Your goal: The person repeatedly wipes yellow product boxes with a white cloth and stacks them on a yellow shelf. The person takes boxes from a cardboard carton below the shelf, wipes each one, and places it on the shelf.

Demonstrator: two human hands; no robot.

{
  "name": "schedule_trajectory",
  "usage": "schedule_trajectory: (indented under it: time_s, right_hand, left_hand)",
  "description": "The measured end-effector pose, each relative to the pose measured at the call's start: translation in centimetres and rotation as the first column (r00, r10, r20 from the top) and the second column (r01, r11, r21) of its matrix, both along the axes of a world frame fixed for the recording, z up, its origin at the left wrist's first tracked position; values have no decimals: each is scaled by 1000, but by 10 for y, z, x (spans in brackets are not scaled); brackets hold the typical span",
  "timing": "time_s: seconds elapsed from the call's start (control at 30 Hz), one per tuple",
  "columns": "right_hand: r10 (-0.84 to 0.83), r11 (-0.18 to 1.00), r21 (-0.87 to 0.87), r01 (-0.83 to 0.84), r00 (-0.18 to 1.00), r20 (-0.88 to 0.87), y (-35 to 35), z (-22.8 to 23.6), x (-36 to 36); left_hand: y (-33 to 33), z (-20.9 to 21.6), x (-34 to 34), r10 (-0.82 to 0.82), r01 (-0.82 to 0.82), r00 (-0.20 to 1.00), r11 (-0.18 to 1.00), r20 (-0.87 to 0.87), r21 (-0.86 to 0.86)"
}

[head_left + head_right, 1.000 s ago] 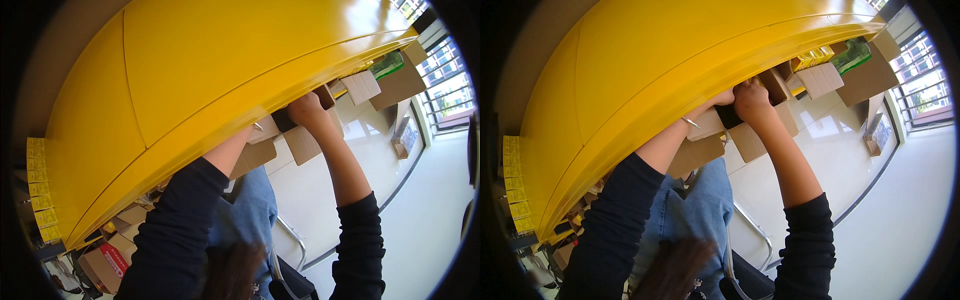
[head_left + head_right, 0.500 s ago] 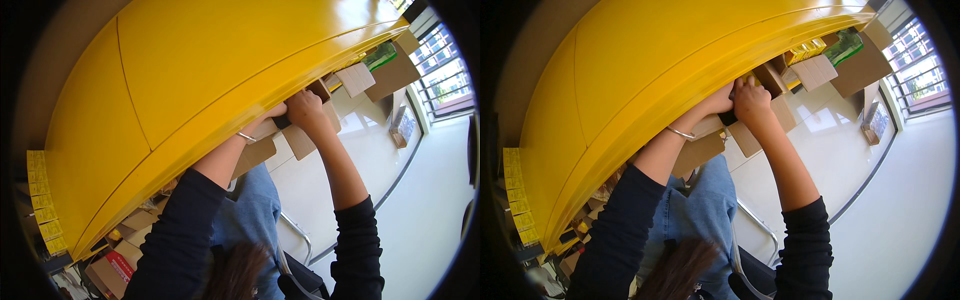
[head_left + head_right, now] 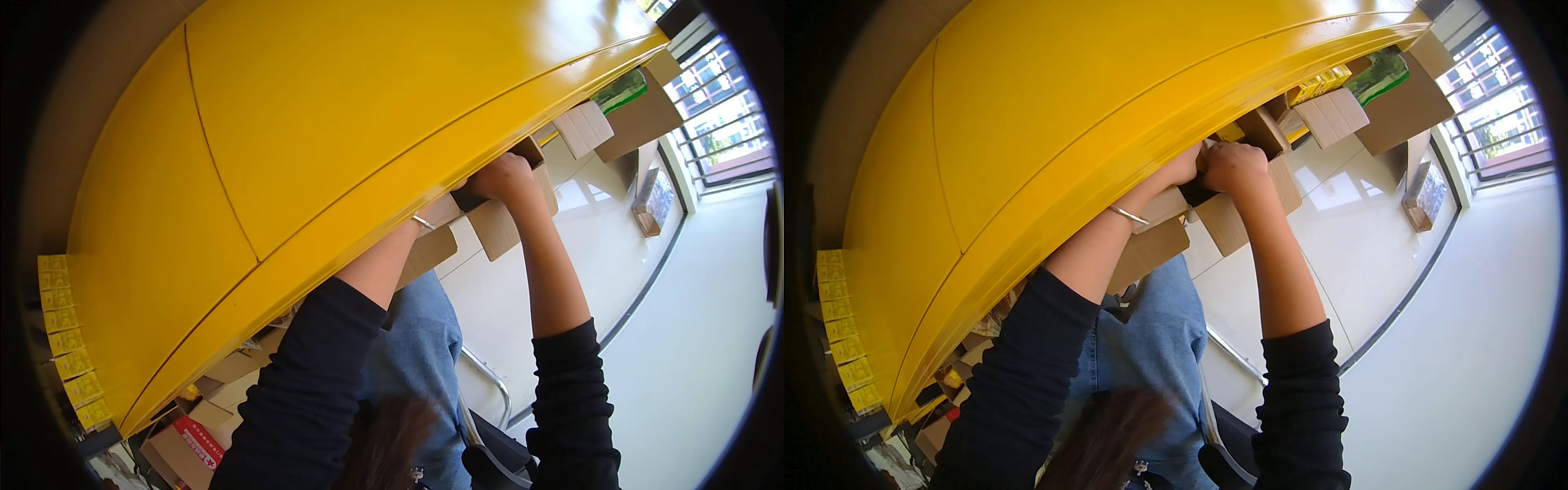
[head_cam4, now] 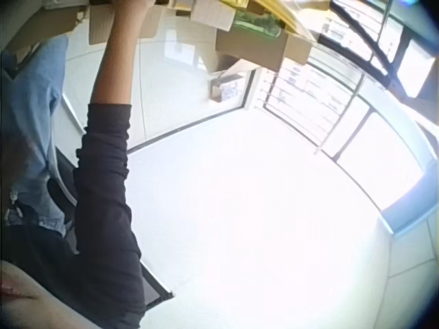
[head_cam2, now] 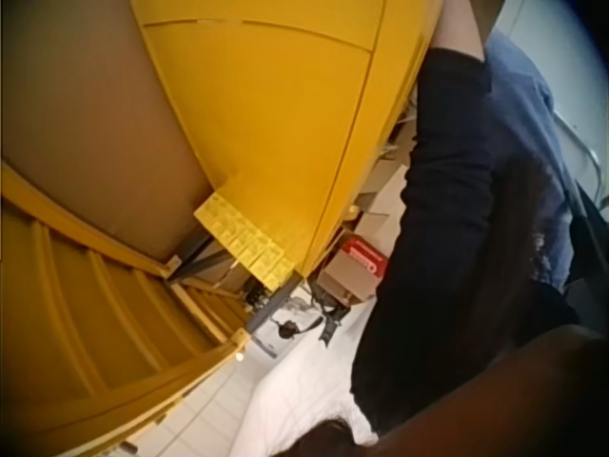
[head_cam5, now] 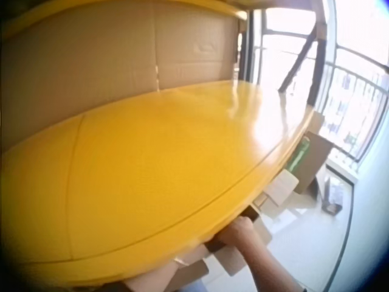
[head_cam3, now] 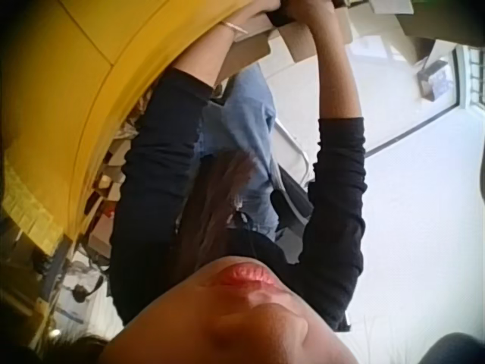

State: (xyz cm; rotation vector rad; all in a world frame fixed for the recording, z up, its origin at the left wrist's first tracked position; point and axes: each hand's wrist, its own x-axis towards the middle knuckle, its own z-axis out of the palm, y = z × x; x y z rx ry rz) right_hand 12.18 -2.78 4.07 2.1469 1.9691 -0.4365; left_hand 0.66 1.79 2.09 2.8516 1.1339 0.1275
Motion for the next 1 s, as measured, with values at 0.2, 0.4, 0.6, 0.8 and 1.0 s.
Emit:
schedule_trajectory:
  time_s: [0.2,0.4,0.6,0.8,1.0]
  right_hand:
    - [15,989,147,-17,1000,17,1,-12,1]
    - [52,947,320,-17,994,-101,-4,-18,6]
    - [79,970,244,8,935,-346,2,-20,25]
    - [69,955,277,106,829,-555,-43,70,25]
    - [205,904,423,67,799,-566,-129,141,20]
  left_hand:
    - [-6,-7,14,124,-130,990,988,-72,-87]
    - [-14,-12,19,228,-244,966,959,-119,-146]
    - [-22,-19,-8,254,-218,965,914,65,-342]
    - [-47,20,-27,117,-24,812,985,571,-169]
    - [-113,100,-51,-208,232,687,971,697,61]
